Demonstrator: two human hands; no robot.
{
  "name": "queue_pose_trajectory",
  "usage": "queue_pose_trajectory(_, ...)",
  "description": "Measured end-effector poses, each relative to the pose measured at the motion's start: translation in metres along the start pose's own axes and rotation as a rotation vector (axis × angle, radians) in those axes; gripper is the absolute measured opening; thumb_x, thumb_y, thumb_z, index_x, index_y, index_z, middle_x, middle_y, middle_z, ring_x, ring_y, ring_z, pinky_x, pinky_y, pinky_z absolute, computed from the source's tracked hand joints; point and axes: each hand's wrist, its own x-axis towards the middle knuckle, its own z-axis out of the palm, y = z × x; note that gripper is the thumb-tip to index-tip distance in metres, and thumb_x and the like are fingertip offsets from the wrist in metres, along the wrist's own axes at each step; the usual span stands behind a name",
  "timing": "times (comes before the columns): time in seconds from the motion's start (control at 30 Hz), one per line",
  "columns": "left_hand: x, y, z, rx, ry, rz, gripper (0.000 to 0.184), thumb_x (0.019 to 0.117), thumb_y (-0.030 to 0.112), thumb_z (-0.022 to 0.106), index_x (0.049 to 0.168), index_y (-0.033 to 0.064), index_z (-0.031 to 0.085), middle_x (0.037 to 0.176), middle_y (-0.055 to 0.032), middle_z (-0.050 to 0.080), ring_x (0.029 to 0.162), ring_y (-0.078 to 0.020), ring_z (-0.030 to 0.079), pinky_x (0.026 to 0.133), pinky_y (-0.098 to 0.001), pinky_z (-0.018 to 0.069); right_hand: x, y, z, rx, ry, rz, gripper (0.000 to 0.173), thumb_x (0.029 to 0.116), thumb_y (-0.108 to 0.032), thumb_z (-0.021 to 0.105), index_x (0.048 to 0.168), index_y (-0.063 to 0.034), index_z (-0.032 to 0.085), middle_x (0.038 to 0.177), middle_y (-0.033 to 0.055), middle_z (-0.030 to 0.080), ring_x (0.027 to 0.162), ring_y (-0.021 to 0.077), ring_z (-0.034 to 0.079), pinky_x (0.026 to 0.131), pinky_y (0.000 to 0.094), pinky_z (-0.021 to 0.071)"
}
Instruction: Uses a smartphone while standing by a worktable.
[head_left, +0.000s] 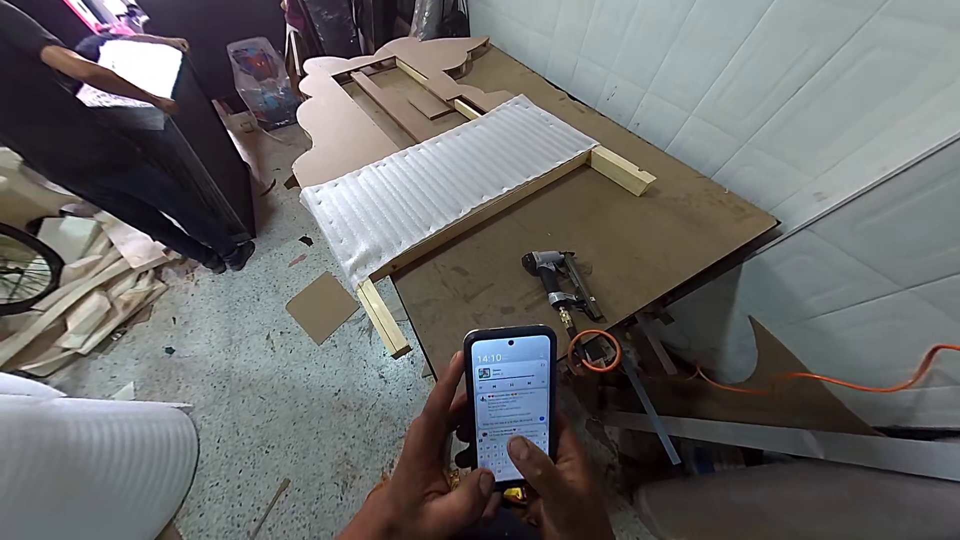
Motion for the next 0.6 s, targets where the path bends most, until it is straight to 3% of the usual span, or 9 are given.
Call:
queue_pose_trajectory(0.07, -0.001, 0.000, 0.001, 0.014, 0.005, -0.004, 0.095, 0.0953, 0.029, 0.068, 0.165, 0.0228, 0.004, 0.143, -0.0210, 0.054, 0.117, -0.0344, 0.065, 0.095, -0.0483, 0.0593, -0.001, 0.002, -0.004, 0.015, -0.027, -0.008, 0.050, 0.0982, -0.021, 0.069, 0.140, -0.0032, 0.047, 0.114, 0.0191, 0.071, 0.089, 0.0293, 0.076, 0.062, 0.0436, 0.0662)
queue_pose_trajectory(0.17, 0.001, 0.001, 0.003, -0.040, 0.036, -0.013, 0.092, 0.0966, 0.026, 0.066, 0.165, 0.0226, 0.005, 0.142, -0.0216, 0.055, 0.118, -0.0340, 0.065, 0.097, -0.0487, 0.0576, -0.004, 0.003, -0.015, 0.095, -0.175, 0.002, 0.058, 0.0991, -0.020, 0.063, 0.150, -0.0084, 0.037, 0.129, 0.0156, 0.066, 0.106, 0.0288, 0.071, 0.077, 0.0474, 0.0648)
queue_pose_trajectory(0.23, 0.000, 0.002, 0.005, -0.075, 0.051, -0.023, 0.091, 0.0971, 0.024, 0.066, 0.165, 0.0224, 0.006, 0.141, -0.0221, 0.056, 0.117, -0.0341, 0.066, 0.097, -0.0490, 0.0576, -0.007, 0.004, -0.019, 0.159, -0.230, 0.020, 0.059, 0.0990, -0.016, 0.060, 0.152, -0.0113, 0.033, 0.134, 0.0144, 0.063, 0.113, 0.0300, 0.069, 0.081, 0.0501, 0.0635)
queue_pose_trajectory(0.33, 0.000, 0.001, 0.008, -0.098, 0.042, -0.018, 0.092, 0.0965, 0.021, 0.065, 0.165, 0.0207, 0.003, 0.141, -0.0231, 0.055, 0.118, -0.0349, 0.065, 0.098, -0.0500, 0.0575, -0.009, 0.003, -0.022, 0.213, -0.242, 0.033, 0.059, 0.0998, -0.015, 0.056, 0.154, -0.0125, 0.032, 0.135, 0.0153, 0.062, 0.114, 0.0322, 0.068, 0.081, 0.0525, 0.0627)
queue_pose_trajectory(0.43, -0.001, 0.000, 0.013, -0.077, 0.039, -0.007, 0.095, 0.0949, 0.020, 0.066, 0.165, 0.0204, 0.003, 0.141, -0.0233, 0.055, 0.117, -0.0350, 0.065, 0.095, -0.0498, 0.0586, -0.012, 0.001, -0.021, 0.179, -0.156, 0.016, 0.050, 0.1019, -0.021, 0.055, 0.148, -0.0092, 0.041, 0.129, 0.0153, 0.066, 0.110, 0.0290, 0.070, 0.081, 0.0491, 0.0635)
queue_pose_trajectory(0.6, -0.005, 0.000, 0.026, 0.004, 0.081, 0.011, 0.103, 0.0889, 0.010, 0.074, 0.165, 0.0215, 0.006, 0.138, -0.0215, 0.058, 0.112, -0.0342, 0.068, 0.090, -0.0474, 0.0622, -0.018, 0.000, -0.026, 0.034, -0.110, -0.041, 0.049, 0.1019, -0.021, 0.057, 0.147, -0.0078, 0.044, 0.127, 0.0106, 0.068, 0.112, 0.0206, 0.069, 0.095, 0.0422, 0.0588)
